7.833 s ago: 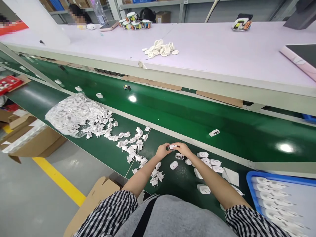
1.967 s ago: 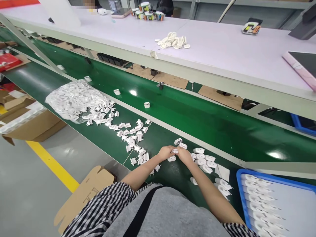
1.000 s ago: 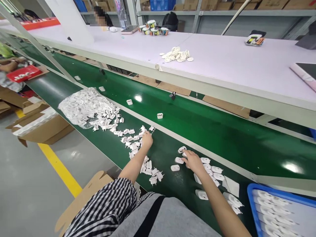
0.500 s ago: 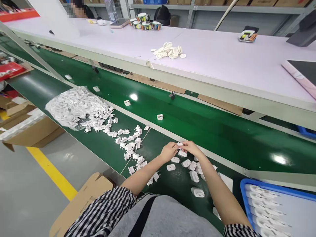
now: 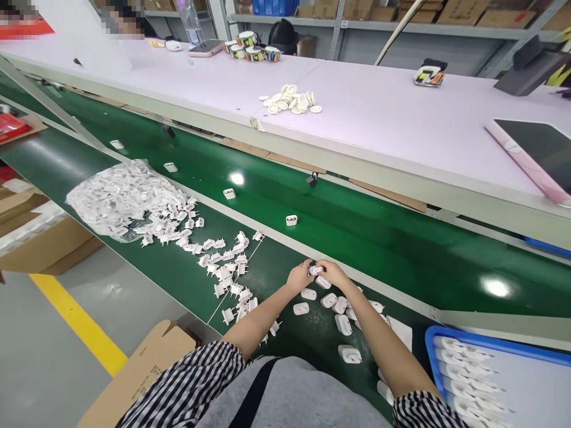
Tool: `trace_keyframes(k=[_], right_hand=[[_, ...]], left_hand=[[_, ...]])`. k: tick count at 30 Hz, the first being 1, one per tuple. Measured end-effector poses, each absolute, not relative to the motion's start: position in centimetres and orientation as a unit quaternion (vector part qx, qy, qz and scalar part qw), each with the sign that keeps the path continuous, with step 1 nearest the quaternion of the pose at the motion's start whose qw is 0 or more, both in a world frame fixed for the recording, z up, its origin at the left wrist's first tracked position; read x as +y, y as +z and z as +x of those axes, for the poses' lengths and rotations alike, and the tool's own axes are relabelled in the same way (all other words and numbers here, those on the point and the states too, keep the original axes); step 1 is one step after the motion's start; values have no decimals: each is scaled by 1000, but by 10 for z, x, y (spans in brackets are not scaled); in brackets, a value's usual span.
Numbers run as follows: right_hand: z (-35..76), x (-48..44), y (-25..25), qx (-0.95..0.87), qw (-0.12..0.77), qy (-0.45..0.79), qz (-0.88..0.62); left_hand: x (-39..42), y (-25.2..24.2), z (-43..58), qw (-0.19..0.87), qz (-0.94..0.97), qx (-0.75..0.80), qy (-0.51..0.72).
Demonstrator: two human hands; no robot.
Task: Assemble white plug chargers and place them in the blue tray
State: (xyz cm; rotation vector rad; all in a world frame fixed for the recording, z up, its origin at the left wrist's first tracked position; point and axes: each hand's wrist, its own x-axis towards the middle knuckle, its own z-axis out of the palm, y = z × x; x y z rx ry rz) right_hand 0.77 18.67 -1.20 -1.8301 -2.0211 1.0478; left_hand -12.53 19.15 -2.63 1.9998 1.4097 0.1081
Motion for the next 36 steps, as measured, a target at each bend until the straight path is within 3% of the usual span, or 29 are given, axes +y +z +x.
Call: trace_keyframes(k=[7,15,31,36], right_hand=[[6,189,-4,-739,2,296,-605],[1,192,-1,-767,-62,271,-578],[-4,202,-3,-744,-91,288,-595],[-3,199,-5,-747,-107,282,-592]], left_hand=[[190,-25,-128,310,801,512,35],[193,-12,-123,280,797,530,-71],[219,-13,-106,299,784,511,-189],[273,-4,-83,230,770,582,-124]])
